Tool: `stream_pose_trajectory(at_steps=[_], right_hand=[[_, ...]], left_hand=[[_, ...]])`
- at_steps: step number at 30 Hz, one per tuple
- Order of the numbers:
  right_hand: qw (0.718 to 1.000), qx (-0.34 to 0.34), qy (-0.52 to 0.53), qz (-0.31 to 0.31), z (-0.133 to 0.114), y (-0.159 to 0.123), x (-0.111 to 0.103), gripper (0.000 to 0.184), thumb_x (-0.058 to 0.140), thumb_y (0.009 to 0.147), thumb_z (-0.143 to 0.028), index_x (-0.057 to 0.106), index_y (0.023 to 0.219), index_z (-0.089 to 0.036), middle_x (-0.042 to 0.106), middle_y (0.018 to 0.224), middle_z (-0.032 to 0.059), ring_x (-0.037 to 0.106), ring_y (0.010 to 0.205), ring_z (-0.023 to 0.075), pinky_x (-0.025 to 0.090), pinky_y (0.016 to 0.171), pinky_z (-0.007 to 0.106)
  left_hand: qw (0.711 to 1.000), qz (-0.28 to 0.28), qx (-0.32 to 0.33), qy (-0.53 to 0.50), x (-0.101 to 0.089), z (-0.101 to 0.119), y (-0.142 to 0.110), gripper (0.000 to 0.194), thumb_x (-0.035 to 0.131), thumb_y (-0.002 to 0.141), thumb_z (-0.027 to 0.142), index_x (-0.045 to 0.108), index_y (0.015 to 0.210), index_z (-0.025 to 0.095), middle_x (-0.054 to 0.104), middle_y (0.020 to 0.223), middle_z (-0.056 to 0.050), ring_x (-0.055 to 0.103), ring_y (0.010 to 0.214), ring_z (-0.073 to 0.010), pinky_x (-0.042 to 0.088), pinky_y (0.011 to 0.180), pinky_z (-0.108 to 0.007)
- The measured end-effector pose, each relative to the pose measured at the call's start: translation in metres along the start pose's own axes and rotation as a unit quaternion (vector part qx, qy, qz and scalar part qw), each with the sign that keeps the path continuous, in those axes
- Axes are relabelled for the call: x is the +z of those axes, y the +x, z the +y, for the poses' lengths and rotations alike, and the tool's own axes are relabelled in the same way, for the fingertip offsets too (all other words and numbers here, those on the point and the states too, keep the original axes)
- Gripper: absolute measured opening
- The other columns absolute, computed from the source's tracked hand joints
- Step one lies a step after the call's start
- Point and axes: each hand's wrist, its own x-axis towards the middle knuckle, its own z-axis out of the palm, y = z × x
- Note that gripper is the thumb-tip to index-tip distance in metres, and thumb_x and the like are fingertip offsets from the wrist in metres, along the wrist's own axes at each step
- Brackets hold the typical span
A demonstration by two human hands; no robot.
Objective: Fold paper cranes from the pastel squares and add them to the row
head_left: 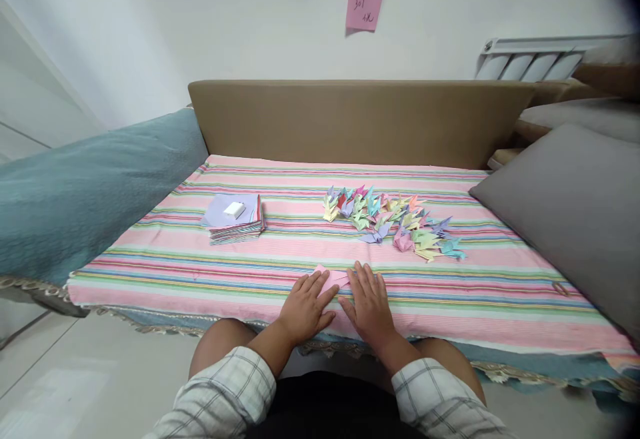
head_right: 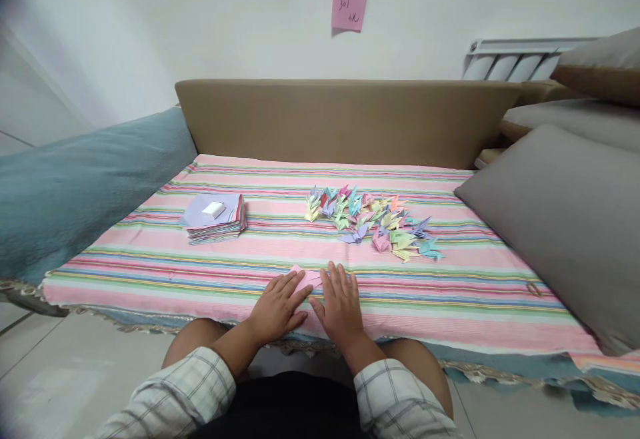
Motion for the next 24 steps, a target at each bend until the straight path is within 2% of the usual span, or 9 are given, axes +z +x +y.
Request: stream_pose_trajectory(at_steps=[2, 5, 7, 12, 19, 24], right_hand=[[0.998, -0.064, 0.023, -0.018, -0.005, 0.007, -0.003, 0.057, 0.04, 0.091, -0.046, 0.036, 0.139, -0.015, 0.04, 0.142, 0.0134, 0.027, 0.135, 0.0301, 0.017, 0.108, 0.055], [0.987, -0.135, 0.066, -0.047, -0.013, 0.015, -0.002, 0.062, 0.039, 0.09, -0.049, 0.033, 0.14, -0.013, 0.044, 0.14, 0.0125, 0.03, 0.134, 0.0267, 0.018, 0.11, 0.05], [0.983, -0.155, 0.082, -0.062, -0.015, 0.017, 0.003, 0.065, 0.037, 0.09, -0.052, 0.032, 0.141, -0.011, 0.044, 0.139, 0.0137, 0.035, 0.132, 0.0259, 0.019, 0.11, 0.048], [0.985, -0.13, 0.081, -0.077, -0.011, 0.014, 0.011, 0.068, 0.034, 0.09, -0.056, 0.029, 0.142, -0.011, 0.042, 0.14, 0.0151, 0.037, 0.13, 0.0262, 0.021, 0.109, 0.048], [0.989, -0.102, 0.08, -0.063, -0.012, 0.013, 0.012, 0.069, 0.032, 0.09, -0.058, 0.03, 0.141, -0.012, 0.044, 0.139, 0.0135, 0.038, 0.129, 0.0258, 0.019, 0.109, 0.048], [0.991, -0.103, 0.071, -0.054, -0.01, 0.011, 0.017, 0.072, 0.029, 0.091, -0.057, 0.023, 0.143, -0.007, 0.047, 0.136, 0.0167, 0.042, 0.127, 0.0273, 0.022, 0.107, 0.049]], left_hand=[[1.0, 0.003, -0.002, -0.003, 0.001, 0.0, 0.0, 0.055, 0.05, 0.084, 0.048, 0.043, 0.134, 0.028, 0.038, 0.144, -0.009, 0.035, 0.13, -0.029, 0.027, 0.104, -0.046], [1.0, 0.0, -0.002, -0.009, 0.002, 0.0, 0.0, 0.059, 0.052, 0.082, 0.045, 0.041, 0.136, 0.023, 0.042, 0.14, -0.011, 0.034, 0.13, -0.0292, 0.027, 0.105, -0.046], [1.0, -0.003, 0.0, -0.014, 0.002, -0.001, 0.0, 0.063, 0.053, 0.081, 0.044, 0.038, 0.137, 0.022, 0.043, 0.14, -0.012, 0.033, 0.131, -0.0296, 0.027, 0.105, -0.046], [1.0, -0.009, -0.007, -0.02, 0.001, 0.0, 0.0, 0.061, 0.053, 0.081, 0.04, 0.038, 0.137, 0.022, 0.039, 0.142, -0.012, 0.031, 0.133, -0.0302, 0.026, 0.106, -0.047], [0.999, -0.017, -0.016, -0.03, 0.001, 0.0, 0.001, 0.06, 0.053, 0.082, 0.042, 0.039, 0.137, 0.025, 0.037, 0.144, -0.011, 0.029, 0.135, -0.0304, 0.026, 0.107, -0.046], [0.998, -0.03, -0.039, -0.031, -0.001, -0.003, -0.003, 0.057, 0.053, 0.082, 0.046, 0.038, 0.136, 0.036, 0.034, 0.147, -0.005, 0.026, 0.135, -0.0327, 0.025, 0.106, -0.053]])
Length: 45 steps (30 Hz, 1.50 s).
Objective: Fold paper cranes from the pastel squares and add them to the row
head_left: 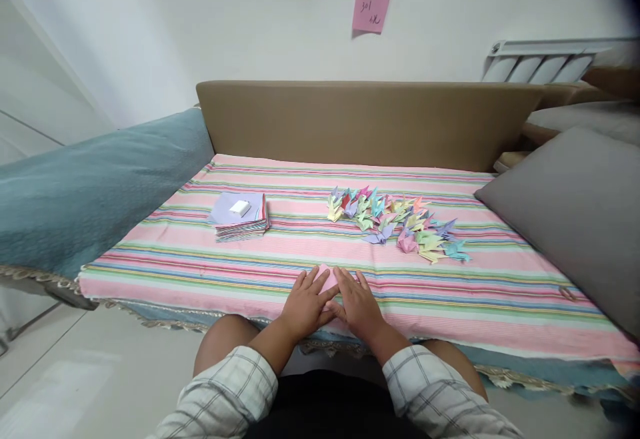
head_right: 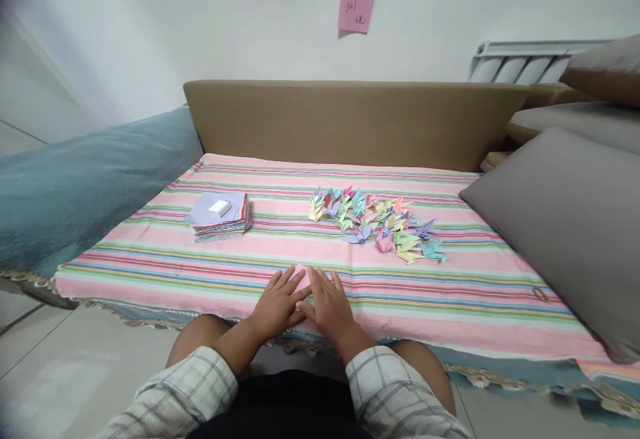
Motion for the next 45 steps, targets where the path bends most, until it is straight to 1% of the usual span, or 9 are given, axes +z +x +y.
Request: stream_pose_trajectory(at_steps=[4, 11, 16, 22, 25, 29, 34, 38, 45], right_hand=[[1.0, -0.008, -0.01, 0.003, 0.0, -0.001, 0.001, 0.071, 0.029, 0.092, -0.056, 0.023, 0.143, -0.007, 0.047, 0.136, 0.017, 0.042, 0.127, 0.0275, 0.022, 0.106, 0.05], [0.999, 0.001, -0.02, -0.025, -0.002, -0.001, -0.003, 0.059, 0.033, 0.091, -0.056, 0.045, 0.134, -0.016, 0.046, 0.138, 0.0116, 0.039, 0.128, 0.0269, 0.02, 0.107, 0.048], [0.999, 0.007, -0.019, -0.031, -0.003, -0.001, -0.005, 0.057, 0.033, 0.091, -0.055, 0.047, 0.131, -0.016, 0.046, 0.138, 0.0107, 0.039, 0.128, 0.0261, 0.018, 0.108, 0.046], [1.0, 0.009, -0.018, -0.02, -0.004, -0.001, -0.003, 0.054, 0.036, 0.091, -0.053, 0.049, 0.13, -0.017, 0.047, 0.137, 0.01, 0.04, 0.128, 0.0257, 0.019, 0.107, 0.046], [1.0, 0.01, -0.015, -0.014, -0.002, -0.003, 0.0, 0.05, 0.038, 0.092, -0.047, 0.048, 0.131, -0.017, 0.047, 0.138, 0.0094, 0.039, 0.129, 0.0247, 0.017, 0.108, 0.046], [0.999, 0.01, -0.008, -0.031, -0.001, -0.005, 0.003, 0.049, 0.04, 0.09, -0.036, 0.041, 0.136, -0.018, 0.044, 0.14, 0.0077, 0.034, 0.132, 0.0233, 0.015, 0.109, 0.045], [0.998, 0.017, 0.011, -0.065, -0.001, -0.002, 0.0, 0.056, 0.04, 0.087, -0.034, 0.036, 0.14, -0.016, 0.041, 0.142, 0.0093, 0.032, 0.133, 0.0237, 0.016, 0.11, 0.045], [0.996, 0.036, 0.022, -0.074, 0.003, -0.003, -0.004, 0.06, 0.039, 0.088, -0.036, 0.031, 0.141, -0.01, 0.041, 0.141, 0.0129, 0.033, 0.133, 0.0242, 0.018, 0.11, 0.045], [0.992, 0.099, -0.021, -0.071, 0.02, -0.02, -0.004, 0.069, 0.038, 0.089, -0.05, 0.024, 0.144, -0.01, 0.039, 0.142, 0.0156, 0.033, 0.132, 0.0286, 0.024, 0.106, 0.05]], left_hand=[[1.0, -0.005, -0.029, 0.0, -0.001, -0.004, -0.01, 0.058, 0.055, 0.081, 0.049, 0.039, 0.135, 0.038, 0.033, 0.148, -0.003, 0.024, 0.136, -0.0336, 0.02, 0.106, -0.057], [0.998, -0.008, -0.065, -0.001, -0.007, -0.01, -0.028, 0.06, 0.056, 0.08, 0.049, 0.039, 0.136, 0.034, 0.039, 0.145, -0.001, 0.028, 0.134, -0.0314, 0.019, 0.108, -0.055], [0.996, 0.003, -0.094, -0.004, -0.013, -0.013, -0.037, 0.06, 0.06, 0.078, 0.044, 0.043, 0.134, 0.028, 0.042, 0.142, -0.004, 0.03, 0.134, -0.0301, 0.021, 0.109, -0.054], [0.983, 0.033, -0.165, -0.068, -0.033, -0.007, -0.031, 0.042, 0.05, 0.086, 0.034, 0.05, 0.126, 0.024, 0.047, 0.138, -0.008, 0.041, 0.128, -0.0263, 0.025, 0.106, -0.055], [0.993, 0.06, -0.081, -0.069, -0.038, 0.004, -0.011, 0.047, 0.045, 0.089, 0.035, 0.041, 0.133, 0.02, 0.045, 0.139, -0.01, 0.034, 0.133, -0.0251, 0.016, 0.111, -0.054], [0.994, 0.01, 0.025, -0.102, -0.023, 0.013, 0.016, 0.073, 0.049, 0.085, 0.051, 0.025, 0.141, 0.013, 0.041, 0.141, -0.015, 0.031, 0.135, -0.0273, 0.026, 0.11, -0.049], [0.994, 0.023, 0.026, -0.1, 0.004, 0.005, 0.023, 0.079, 0.035, 0.086, 0.061, 0.018, 0.143, 0.009, 0.04, 0.141, -0.021, 0.035, 0.133, -0.0275, 0.029, 0.108, -0.049], [0.995, 0.034, 0.021, -0.086, 0.008, 0.002, 0.021, 0.082, 0.031, 0.086, 0.064, 0.013, 0.145, 0.009, 0.039, 0.141, -0.021, 0.036, 0.132, -0.0276, 0.032, 0.106, -0.048], [0.999, -0.005, 0.04, -0.016, 0.005, 0.007, 0.017, 0.077, 0.042, 0.082, 0.064, 0.033, 0.139, 0.013, 0.035, 0.145, -0.018, 0.028, 0.136, -0.0314, 0.024, 0.11, -0.05]])
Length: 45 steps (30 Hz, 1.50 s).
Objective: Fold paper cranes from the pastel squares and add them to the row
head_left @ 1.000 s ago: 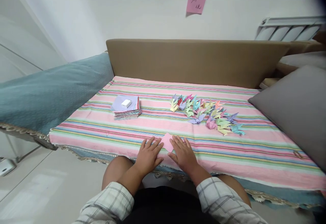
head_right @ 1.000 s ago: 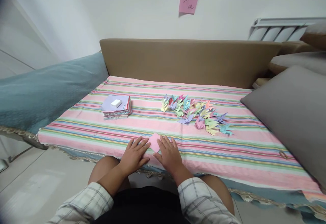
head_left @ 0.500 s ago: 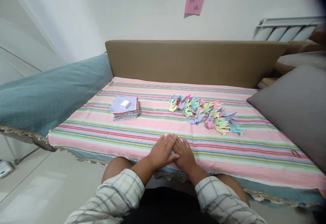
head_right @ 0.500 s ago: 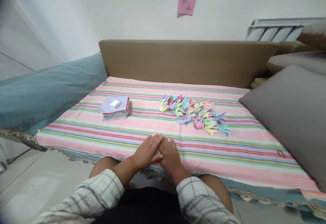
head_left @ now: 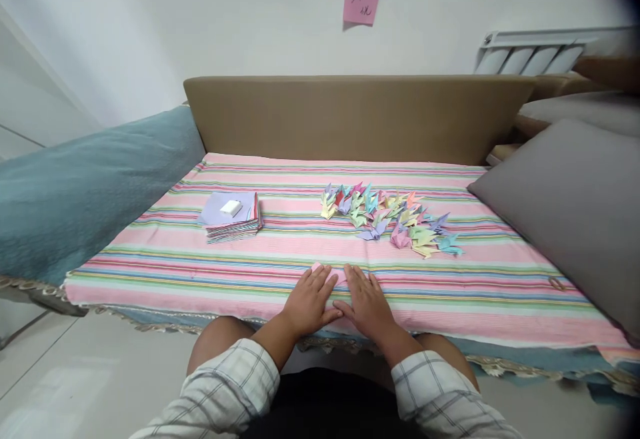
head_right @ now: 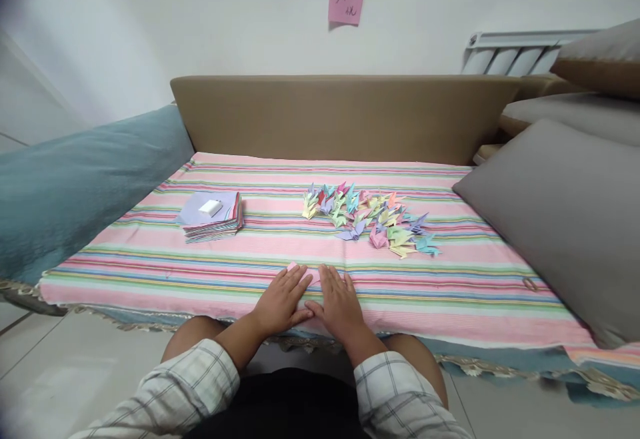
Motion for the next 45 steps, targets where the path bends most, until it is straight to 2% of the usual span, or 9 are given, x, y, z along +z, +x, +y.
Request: stream_pose_trajectory(at_steps=[6, 11, 17, 23, 27, 31, 33, 38, 45], right_hand=[[0.996, 0.004, -0.01, 0.089, 0.003, -0.001, -0.002, 0.073, 0.036, 0.09, -0.053, 0.022, 0.143, -0.005, 0.032, 0.145, 0.0202, 0.023, 0.136, 0.0308, 0.032, 0.104, 0.047], [0.993, -0.097, -0.038, 0.047, -0.001, -0.007, -0.008, 0.067, 0.038, 0.089, -0.055, 0.034, 0.14, -0.013, 0.035, 0.145, 0.0135, 0.025, 0.136, 0.0286, 0.026, 0.107, 0.048], [0.998, -0.045, -0.045, 0.027, -0.002, -0.007, -0.009, 0.064, 0.036, 0.089, -0.056, 0.041, 0.136, -0.012, 0.041, 0.141, 0.0127, 0.034, 0.131, 0.0278, 0.027, 0.105, 0.048], [0.997, -0.015, -0.054, 0.05, 0.0, -0.008, -0.002, 0.064, 0.039, 0.089, -0.054, 0.044, 0.133, -0.008, 0.044, 0.139, 0.0167, 0.036, 0.129, 0.03, 0.031, 0.102, 0.045], [0.996, 0.022, -0.054, 0.069, 0.003, -0.008, 0.003, 0.068, 0.041, 0.087, -0.057, 0.046, 0.13, -0.005, 0.044, 0.137, 0.0213, 0.035, 0.13, 0.0329, 0.033, 0.102, 0.046], [0.992, 0.063, -0.043, 0.103, 0.002, -0.006, 0.0, 0.071, 0.039, 0.087, -0.057, 0.043, 0.131, -0.001, 0.035, 0.141, 0.0255, 0.028, 0.133, 0.0356, 0.033, 0.102, 0.048], [0.992, 0.043, -0.035, 0.113, -0.001, -0.005, -0.005, 0.07, 0.037, 0.089, -0.055, 0.036, 0.136, -0.004, 0.031, 0.144, 0.0231, 0.023, 0.136, 0.0342, 0.03, 0.103, 0.051], [0.99, -0.126, -0.017, 0.06, -0.015, 0.001, -0.013, 0.067, 0.036, 0.09, -0.051, 0.028, 0.142, -0.008, 0.038, 0.142, 0.0161, 0.026, 0.136, 0.0278, 0.019, 0.109, 0.051], [0.992, -0.12, 0.006, 0.047, -0.016, 0.005, -0.001, 0.071, 0.033, 0.09, -0.056, 0.026, 0.142, -0.008, 0.043, 0.139, 0.0165, 0.035, 0.131, 0.0271, 0.026, 0.106, 0.049]], left_hand=[[1.0, -0.015, 0.001, 0.012, -0.001, 0.001, -0.001, 0.079, 0.053, 0.077, 0.059, 0.033, 0.14, 0.015, 0.031, 0.147, -0.016, 0.024, 0.137, -0.0308, 0.021, 0.111, -0.049], [1.0, 0.005, 0.004, 0.01, 0.0, 0.003, -0.001, 0.071, 0.049, 0.081, 0.056, 0.035, 0.138, 0.015, 0.035, 0.145, -0.016, 0.025, 0.137, -0.0293, 0.021, 0.111, -0.048], [1.0, 0.021, 0.015, 0.011, 0.001, 0.002, -0.003, 0.068, 0.054, 0.079, 0.051, 0.04, 0.134, 0.013, 0.033, 0.145, -0.018, 0.025, 0.137, -0.0312, 0.021, 0.11, -0.05], [0.999, -0.028, 0.023, 0.019, -0.004, 0.0, -0.002, 0.07, 0.066, 0.07, 0.049, 0.045, 0.127, 0.017, 0.029, 0.147, -0.02, 0.024, 0.136, -0.0345, 0.022, 0.108, -0.052], [0.999, -0.035, 0.018, 0.019, -0.004, 0.0, -0.001, 0.072, 0.067, 0.069, 0.05, 0.043, 0.128, 0.018, 0.027, 0.148, -0.02, 0.023, 0.137, -0.0334, 0.021, 0.109, -0.052], [0.999, -0.035, 0.017, 0.012, -0.002, 0.0, -0.001, 0.071, 0.068, 0.069, 0.05, 0.044, 0.128, 0.018, 0.028, 0.147, -0.02, 0.023, 0.137, -0.0328, 0.021, 0.109, -0.052], [0.999, -0.031, 0.014, 0.007, -0.002, 0.0, -0.001, 0.07, 0.067, 0.069, 0.049, 0.044, 0.127, 0.019, 0.028, 0.147, -0.019, 0.023, 0.137, -0.0326, 0.021, 0.109, -0.052], [1.0, -0.022, 0.012, -0.009, -0.002, 0.0, -0.001, 0.075, 0.064, 0.071, 0.045, 0.036, 0.136, 0.017, 0.032, 0.146, -0.017, 0.025, 0.137, -0.0319, 0.021, 0.11, -0.05], [0.999, -0.026, -0.001, -0.02, -0.006, -0.002, -0.003, 0.074, 0.062, 0.074, 0.045, 0.035, 0.139, 0.018, 0.034, 0.146, -0.014, 0.026, 0.136, -0.0307, 0.023, 0.11, -0.048]])
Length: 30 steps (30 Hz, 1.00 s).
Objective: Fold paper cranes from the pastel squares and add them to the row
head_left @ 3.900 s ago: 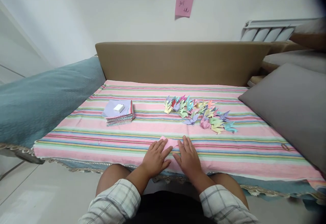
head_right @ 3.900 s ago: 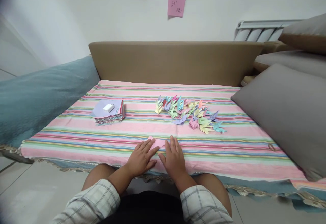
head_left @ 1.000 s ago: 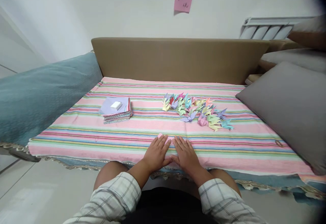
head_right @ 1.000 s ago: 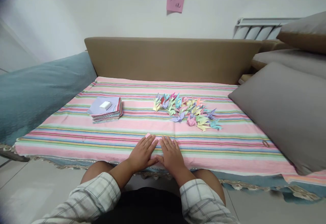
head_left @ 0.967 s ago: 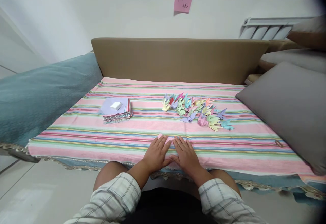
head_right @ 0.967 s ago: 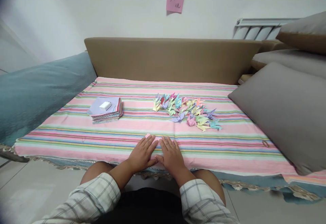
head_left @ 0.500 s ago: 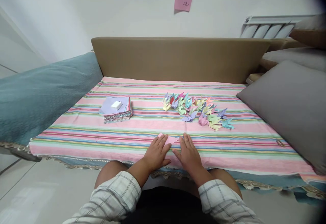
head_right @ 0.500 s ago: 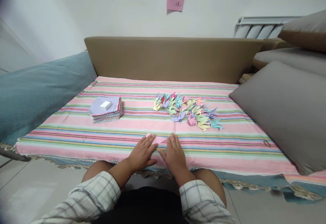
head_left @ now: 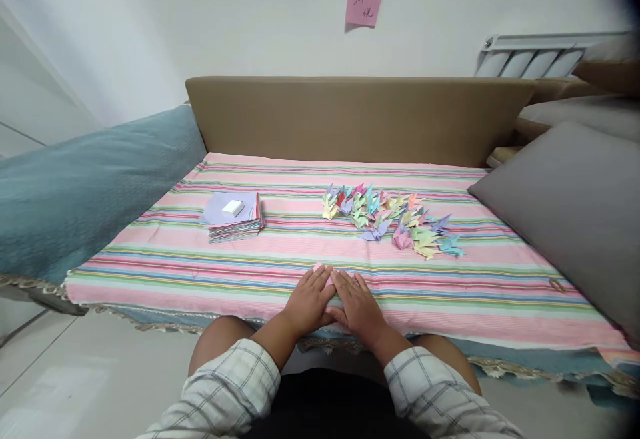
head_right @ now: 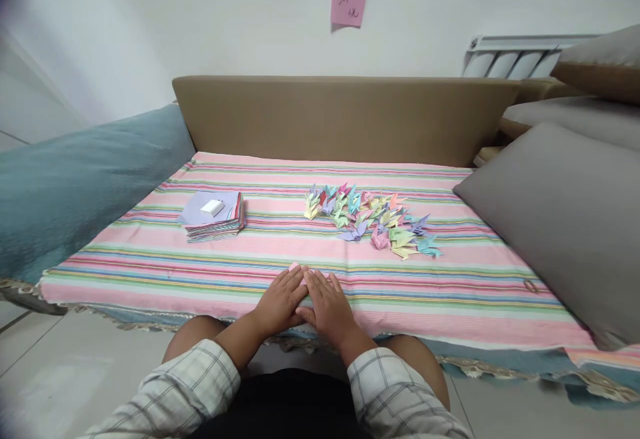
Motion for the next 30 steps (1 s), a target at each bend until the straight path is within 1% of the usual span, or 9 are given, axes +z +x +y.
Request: stream_pose_trajectory(at_steps=[4, 6, 14, 19, 21, 24, 25, 27, 30], right_hand=[[1.0, -0.001, -0.006, 0.008, 0.0, -0.001, 0.0, 0.07, 0.034, 0.09, -0.056, 0.027, 0.142, -0.009, 0.045, 0.137, 0.0164, 0.037, 0.13, 0.027, 0.027, 0.106, 0.049], [1.0, 0.001, -0.008, 0.005, -0.002, -0.001, -0.001, 0.068, 0.034, 0.091, -0.055, 0.028, 0.142, -0.01, 0.046, 0.137, 0.0158, 0.037, 0.13, 0.0267, 0.026, 0.106, 0.049], [1.0, 0.019, 0.012, 0.002, -0.005, -0.001, -0.005, 0.056, 0.033, 0.093, -0.051, 0.046, 0.132, -0.014, 0.047, 0.137, 0.0124, 0.038, 0.13, 0.0247, 0.02, 0.108, 0.047], [1.0, 0.022, 0.01, 0.003, -0.006, -0.001, -0.006, 0.053, 0.035, 0.093, -0.049, 0.048, 0.131, -0.015, 0.048, 0.136, 0.0123, 0.038, 0.129, 0.0242, 0.021, 0.107, 0.046], [1.0, 0.023, 0.008, 0.007, -0.006, -0.001, -0.005, 0.053, 0.035, 0.093, -0.049, 0.048, 0.13, -0.014, 0.048, 0.136, 0.0121, 0.039, 0.129, 0.0241, 0.021, 0.108, 0.045], [1.0, 0.023, 0.005, 0.013, -0.006, -0.001, -0.004, 0.051, 0.037, 0.093, -0.048, 0.048, 0.13, -0.015, 0.049, 0.135, 0.0123, 0.039, 0.129, 0.0239, 0.021, 0.108, 0.045], [1.0, 0.022, 0.005, 0.015, -0.006, -0.001, -0.003, 0.051, 0.037, 0.092, -0.047, 0.049, 0.13, -0.015, 0.05, 0.135, 0.0126, 0.039, 0.129, 0.024, 0.021, 0.108, 0.045], [1.0, 0.02, 0.005, 0.019, -0.006, -0.002, -0.001, 0.049, 0.038, 0.092, -0.046, 0.049, 0.13, -0.015, 0.05, 0.135, 0.0127, 0.039, 0.129, 0.0241, 0.021, 0.108, 0.045], [1.0, 0.021, 0.012, 0.015, -0.005, -0.003, 0.0, 0.047, 0.039, 0.092, -0.038, 0.045, 0.133, -0.016, 0.048, 0.136, 0.011, 0.037, 0.13, 0.0236, 0.019, 0.108, 0.045]], left_hand=[[0.999, 0.021, -0.026, 0.002, -0.002, -0.001, -0.01, 0.065, 0.058, 0.079, 0.047, 0.037, 0.138, 0.028, 0.031, 0.148, -0.01, 0.025, 0.137, -0.0303, 0.024, 0.108, -0.051], [0.998, 0.028, -0.048, 0.003, -0.002, -0.001, -0.016, 0.062, 0.057, 0.08, 0.049, 0.04, 0.136, 0.03, 0.029, 0.149, -0.009, 0.026, 0.136, -0.0307, 0.024, 0.108, -0.052], [0.989, 0.043, -0.141, 0.015, -0.005, -0.001, -0.04, 0.063, 0.063, 0.075, 0.043, 0.045, 0.132, 0.026, 0.037, 0.145, -0.008, 0.031, 0.134, -0.032, 0.025, 0.107, -0.054], [0.984, 0.045, -0.172, 0.026, -0.011, -0.006, -0.051, 0.062, 0.064, 0.075, 0.038, 0.044, 0.132, 0.025, 0.04, 0.144, -0.007, 0.031, 0.133, -0.033, 0.024, 0.107, -0.056], [0.982, 0.045, -0.18, 0.021, -0.015, -0.008, -0.056, 0.058, 0.062, 0.076, 0.039, 0.047, 0.13, 0.023, 0.041, 0.142, -0.008, 0.033, 0.132, -0.0329, 0.026, 0.106, -0.056], [0.977, 0.073, -0.198, 0.015, -0.024, -0.007, -0.058, 0.051, 0.055, 0.081, 0.042, 0.05, 0.126, 0.02, 0.045, 0.14, -0.012, 0.038, 0.129, -0.0317, 0.028, 0.105, -0.055], [0.977, 0.087, -0.193, 0.016, -0.028, -0.005, -0.056, 0.05, 0.053, 0.083, 0.042, 0.048, 0.128, 0.019, 0.044, 0.14, -0.013, 0.039, 0.13, -0.0308, 0.025, 0.107, -0.056], [0.986, 0.104, -0.13, 0.013, -0.033, 0.002, -0.045, 0.053, 0.048, 0.086, 0.041, 0.041, 0.134, 0.018, 0.044, 0.14, -0.013, 0.035, 0.132, -0.0289, 0.018, 0.11, -0.055], [0.997, 0.061, -0.027, -0.032, -0.032, 0.014, -0.019, 0.067, 0.049, 0.085, 0.049, 0.029, 0.141, 0.017, 0.042, 0.141, -0.013, 0.03, 0.136, -0.0263, 0.022, 0.111, -0.048]])
